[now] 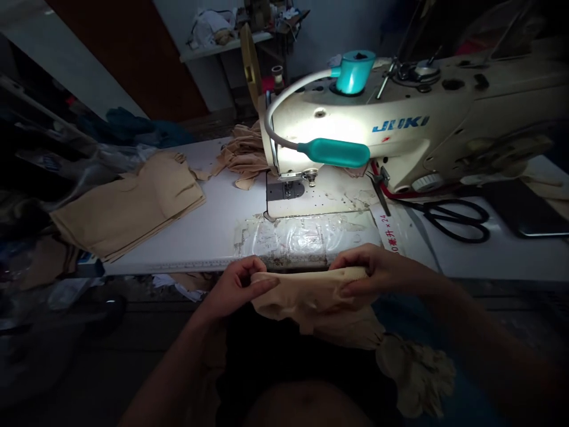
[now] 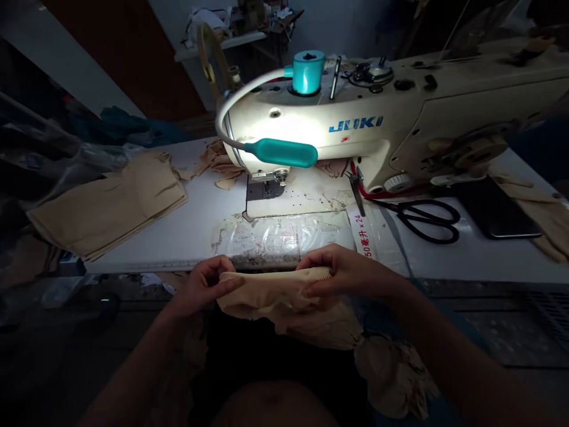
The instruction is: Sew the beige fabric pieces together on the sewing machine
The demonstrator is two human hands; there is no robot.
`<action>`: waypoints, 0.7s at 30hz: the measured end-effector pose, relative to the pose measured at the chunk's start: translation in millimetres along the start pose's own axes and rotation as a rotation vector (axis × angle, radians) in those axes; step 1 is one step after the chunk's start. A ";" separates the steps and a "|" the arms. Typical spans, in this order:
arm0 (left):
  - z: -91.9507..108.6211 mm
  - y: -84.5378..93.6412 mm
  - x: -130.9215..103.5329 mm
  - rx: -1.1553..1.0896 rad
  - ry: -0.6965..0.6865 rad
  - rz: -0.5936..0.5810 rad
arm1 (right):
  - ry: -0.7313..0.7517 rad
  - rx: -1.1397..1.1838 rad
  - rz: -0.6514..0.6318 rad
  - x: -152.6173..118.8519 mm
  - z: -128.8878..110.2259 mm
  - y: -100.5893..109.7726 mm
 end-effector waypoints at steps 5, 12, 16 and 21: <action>19.8 13.2 8.8 0.055 -0.034 -0.003 | 0.052 -0.009 0.078 6.8 -3.0 0.8; 53.6 40.1 9.5 0.504 -0.116 -0.362 | 0.059 0.239 0.335 -3.9 -17.5 17.5; 50.8 46.5 7.5 0.407 0.041 -0.567 | -0.024 0.400 0.422 -0.3 -21.7 28.1; 24.2 64.1 23.1 0.187 0.077 -0.379 | 0.023 0.167 0.516 18.2 -28.5 43.7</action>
Point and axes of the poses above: each hand's wrist, its own x-axis towards the middle knuckle, its own y-axis out of the back of the hand, z = x × y, the point moved 4 cm from there along x, towards the middle knuckle, and after that the axes turned 10 degrees about z, right-handed, at the moved point
